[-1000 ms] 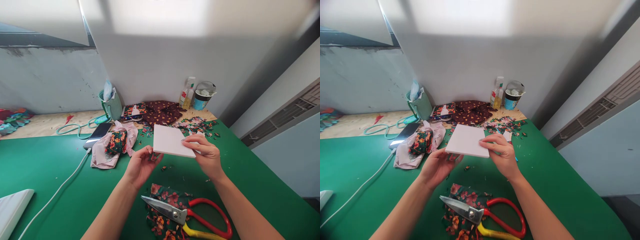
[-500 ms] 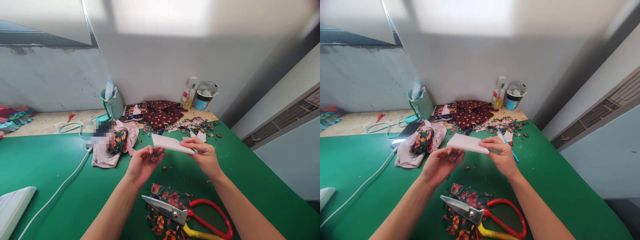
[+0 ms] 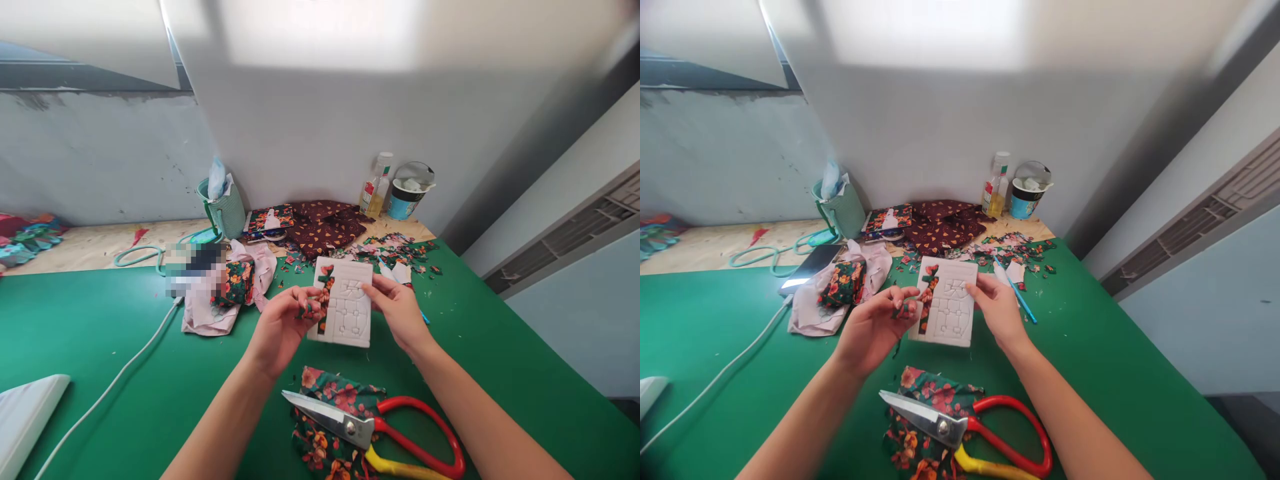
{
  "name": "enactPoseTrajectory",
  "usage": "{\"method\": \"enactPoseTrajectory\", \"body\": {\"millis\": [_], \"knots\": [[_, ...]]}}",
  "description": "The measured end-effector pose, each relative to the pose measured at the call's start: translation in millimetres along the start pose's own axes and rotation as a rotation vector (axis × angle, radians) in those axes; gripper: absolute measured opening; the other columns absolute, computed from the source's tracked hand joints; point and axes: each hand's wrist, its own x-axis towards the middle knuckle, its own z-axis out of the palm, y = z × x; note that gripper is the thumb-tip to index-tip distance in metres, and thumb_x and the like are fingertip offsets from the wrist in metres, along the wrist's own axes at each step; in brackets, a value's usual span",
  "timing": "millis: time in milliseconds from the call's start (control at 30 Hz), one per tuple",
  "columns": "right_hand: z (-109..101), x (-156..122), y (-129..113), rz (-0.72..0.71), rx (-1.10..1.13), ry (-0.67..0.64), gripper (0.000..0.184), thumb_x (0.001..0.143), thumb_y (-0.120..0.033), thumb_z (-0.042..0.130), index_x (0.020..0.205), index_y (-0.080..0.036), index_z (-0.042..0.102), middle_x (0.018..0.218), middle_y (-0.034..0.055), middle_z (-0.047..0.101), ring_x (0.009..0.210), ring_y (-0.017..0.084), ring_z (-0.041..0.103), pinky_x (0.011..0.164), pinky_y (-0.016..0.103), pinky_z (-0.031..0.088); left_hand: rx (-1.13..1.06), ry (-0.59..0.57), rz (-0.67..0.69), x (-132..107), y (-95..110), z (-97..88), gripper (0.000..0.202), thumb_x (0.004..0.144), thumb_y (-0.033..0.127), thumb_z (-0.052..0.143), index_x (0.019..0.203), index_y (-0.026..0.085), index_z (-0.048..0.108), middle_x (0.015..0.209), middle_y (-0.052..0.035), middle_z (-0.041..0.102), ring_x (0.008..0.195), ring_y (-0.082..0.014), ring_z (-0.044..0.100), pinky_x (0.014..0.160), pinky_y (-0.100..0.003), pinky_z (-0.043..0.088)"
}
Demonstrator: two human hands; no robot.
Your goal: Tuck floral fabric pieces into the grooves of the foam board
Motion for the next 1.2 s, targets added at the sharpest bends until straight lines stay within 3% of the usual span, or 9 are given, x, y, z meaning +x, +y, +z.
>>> {"method": "enactPoseTrajectory", "body": {"millis": [133,233,400,567,700,800,900,1100,1200], "knots": [[2,2,13,0.149,-0.090,-0.017,0.061,0.068,-0.028,0.073,0.126,-0.016,0.058,0.090,0.0060,0.071,0.075,0.019,0.066,0.059,0.028,0.053,0.168,0.084,0.105,6,-6,-2.4,0.002,0.057,0.015,0.065,0.058,0.013,0.066,0.071,-0.0006,0.062,0.062,-0.0084,0.055,0.060,-0.020,0.046],[0,5,22,0.215,-0.183,-0.090,0.062,0.068,-0.022,0.071,0.128,-0.013,0.055,0.081,0.0042,0.068,0.067,0.017,0.065,0.058,0.029,0.053,0.209,0.102,0.108,11,-13,-5.3,0.013,0.059,0.016,0.069,0.071,0.012,0.072,0.070,-0.0021,0.066,0.064,-0.0094,0.056,0.062,-0.020,0.045],[-3,4,25,0.122,-0.467,-0.178,0.052,0.070,-0.021,0.068,0.121,-0.012,0.060,0.085,0.0054,0.067,0.064,0.016,0.062,0.061,0.031,0.053,0.372,0.138,0.115,14,-19,-9.4,0.028,0.063,0.023,0.075,0.089,0.013,0.073,0.082,-0.0070,0.072,0.072,-0.0148,0.063,0.070,-0.027,0.049],[1,-2,10,-0.093,-0.802,-0.042,0.046,0.070,-0.029,0.071,0.113,-0.014,0.064,0.099,0.0103,0.065,0.067,0.017,0.056,0.066,0.035,0.048,0.406,0.134,0.069,16,-22,-11.9,0.033,0.062,0.027,0.078,0.090,0.011,0.071,0.083,-0.0093,0.073,0.073,-0.0174,0.067,0.071,-0.029,0.052],[9,-9,0,-0.093,-0.528,-0.210,0.039,0.083,-0.046,0.057,0.111,-0.019,0.063,0.101,0.0090,0.066,0.079,0.019,0.060,0.069,0.034,0.047,0.385,0.113,0.034,15,-26,-10.3,0.034,0.061,0.027,0.080,0.089,0.011,0.069,0.081,-0.0080,0.072,0.068,-0.0165,0.067,0.066,-0.027,0.052],[14,-12,0,0.013,-0.253,-0.370,0.047,0.076,-0.041,0.068,0.117,-0.020,0.057,0.096,0.0053,0.066,0.084,0.018,0.062,0.072,0.031,0.049,0.313,0.073,0.011,13,-28,-6.8,0.034,0.057,0.023,0.082,0.086,0.012,0.068,0.086,-0.0058,0.071,0.072,-0.0151,0.067,0.070,-0.026,0.053],[15,-12,2,0.038,-0.117,-0.359,0.053,0.069,-0.032,0.076,0.117,-0.021,0.056,0.084,-0.0001,0.065,0.078,0.014,0.063,0.074,0.029,0.049,0.207,0.060,0.002,13,-28,-3.5,0.036,0.055,0.018,0.083,0.087,0.014,0.066,0.088,-0.0038,0.070,0.077,-0.0149,0.068,0.075,-0.027,0.054],[13,-9,3,0.030,-0.051,-0.324,0.025,0.069,-0.032,0.076,0.088,-0.019,0.068,0.082,0.0023,0.069,0.075,0.014,0.064,0.075,0.031,0.053,0.132,0.003,0.029,16,-29,-2.8,0.024,0.061,0.020,0.081,0.079,0.012,0.068,0.082,-0.0040,0.071,0.081,-0.0148,0.067,0.084,-0.031,0.053],[16,-9,-2,0.014,-0.005,-0.258,0.035,0.068,-0.032,0.077,0.099,-0.021,0.065,0.093,0.0040,0.068,0.085,0.017,0.065,0.077,0.033,0.055,0.177,0.020,0.066,18,-28,-2.8,0.025,0.061,0.026,0.082,0.078,0.013,0.070,0.082,-0.0049,0.071,0.079,-0.0159,0.067,0.080,-0.032,0.054]]}}
